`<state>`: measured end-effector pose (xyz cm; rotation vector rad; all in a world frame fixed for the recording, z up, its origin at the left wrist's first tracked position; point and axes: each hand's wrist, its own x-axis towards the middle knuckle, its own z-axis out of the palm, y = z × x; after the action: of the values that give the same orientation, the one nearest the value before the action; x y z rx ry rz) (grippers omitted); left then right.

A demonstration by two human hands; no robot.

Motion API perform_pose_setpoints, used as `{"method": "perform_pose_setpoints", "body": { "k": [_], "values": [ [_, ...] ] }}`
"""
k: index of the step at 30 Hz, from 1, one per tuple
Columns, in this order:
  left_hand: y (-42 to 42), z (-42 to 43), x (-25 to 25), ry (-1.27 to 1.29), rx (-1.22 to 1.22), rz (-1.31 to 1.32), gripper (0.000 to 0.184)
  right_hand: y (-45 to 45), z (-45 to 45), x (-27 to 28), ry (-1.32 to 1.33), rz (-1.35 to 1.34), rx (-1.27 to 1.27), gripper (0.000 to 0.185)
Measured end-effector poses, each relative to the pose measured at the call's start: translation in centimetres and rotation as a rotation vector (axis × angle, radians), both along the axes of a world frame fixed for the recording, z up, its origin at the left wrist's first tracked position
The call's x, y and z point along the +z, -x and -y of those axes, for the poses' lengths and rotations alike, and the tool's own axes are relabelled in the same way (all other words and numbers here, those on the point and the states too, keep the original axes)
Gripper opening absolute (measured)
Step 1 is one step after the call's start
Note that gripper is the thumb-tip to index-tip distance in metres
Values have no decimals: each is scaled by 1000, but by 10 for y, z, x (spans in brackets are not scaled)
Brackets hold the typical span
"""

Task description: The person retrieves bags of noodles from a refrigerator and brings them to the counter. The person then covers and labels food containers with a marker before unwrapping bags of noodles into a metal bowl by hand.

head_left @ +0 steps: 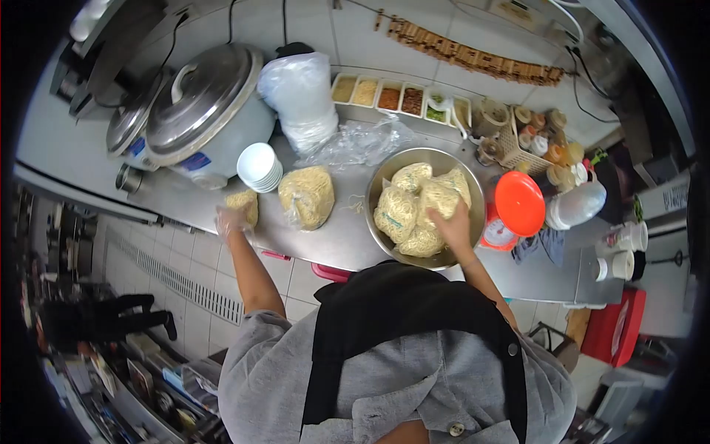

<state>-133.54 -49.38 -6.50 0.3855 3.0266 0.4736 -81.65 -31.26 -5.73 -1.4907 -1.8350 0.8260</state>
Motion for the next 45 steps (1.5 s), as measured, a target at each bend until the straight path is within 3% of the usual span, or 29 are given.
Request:
{"method": "perform_pose_setpoints", "body": {
  "k": [1,4,7,8,10,11,13,17,18,19,21,22,24,25,27,28,30,31,33,35,37,39,41,43,45],
  "values": [
    [-1,-2,-4,0,8,90,96,10,7,9,-99,254,-20,98],
    [-15,-15,17,156,-50,98,83,13,8,50,-22,313,-77,104],
    [67,23,-86,-14,-177,219,67,-9,10,35,-270,207,-166,104],
    [49,36,-79,-21,-177,220,67,-19,14,32,-277,208,-166,104],
    [-13,46,-22,-1284,-52,715,60,-38,26,24,-353,183,-248,95],
    [-37,38,5,-1288,-58,712,60,-45,32,20,-358,178,-251,95],
    [-94,28,52,-1152,-50,607,51,-63,48,12,-92,149,-235,79],
    [-219,-47,125,-1077,-452,796,60,-81,43,-43,132,162,-290,62],
    [-243,-69,131,-1014,-522,816,65,-80,41,-50,312,-295,-319,57],
    [-240,-99,86,-837,-731,614,72,-77,39,-58,491,-752,-338,53],
    [-279,-132,100,-552,-870,412,75,-80,36,-66,383,-711,-312,46],
    [-291,-141,91,-559,-857,408,75,-85,35,-55,607,-694,-231,46],
    [-303,-160,65,-206,-1047,-24,70,-93,28,-48,1010,-681,-99,44],
    [-294,-173,69,-215,-1032,-29,70,-91,28,-48,1090,-898,-40,41],
    [-265,-194,77,53,-1147,207,69,-92,25,-41,1121,-836,-5,41],
    [-259,-188,64,37,-1122,212,69,-91,26,-41,1139,-851,-13,41],
    [-252,-172,22,-607,-836,473,56,-105,20,-78,1216,-947,10,43],
    [-256,-168,12,-634,-799,455,56,-102,23,-75,1179,-954,-31,45],
    [-266,-162,-2,-872,-538,860,46,-96,28,-60,1137,-1024,-32,46],
    [-266,-155,-6,-906,-592,899,35,-95,31,-47,1101,-927,-48,49],
    [-262,-143,-37,-1012,-616,944,25,-118,27,-87,1220,-897,-13,45],
    [-263,-110,-32,-1160,-497,923,28,-103,53,-36,1012,-873,64,36],
    [-253,-68,-10,-1068,-472,687,32,-92,65,0,1156,-681,93,29],
    [-232,-21,17,-1114,-368,647,34,-80,66,-10,1384,-563,92,55],
    [-199,33,46,-1154,-279,605,36,-31,90,11,1274,-356,327,54]
  ]
}}
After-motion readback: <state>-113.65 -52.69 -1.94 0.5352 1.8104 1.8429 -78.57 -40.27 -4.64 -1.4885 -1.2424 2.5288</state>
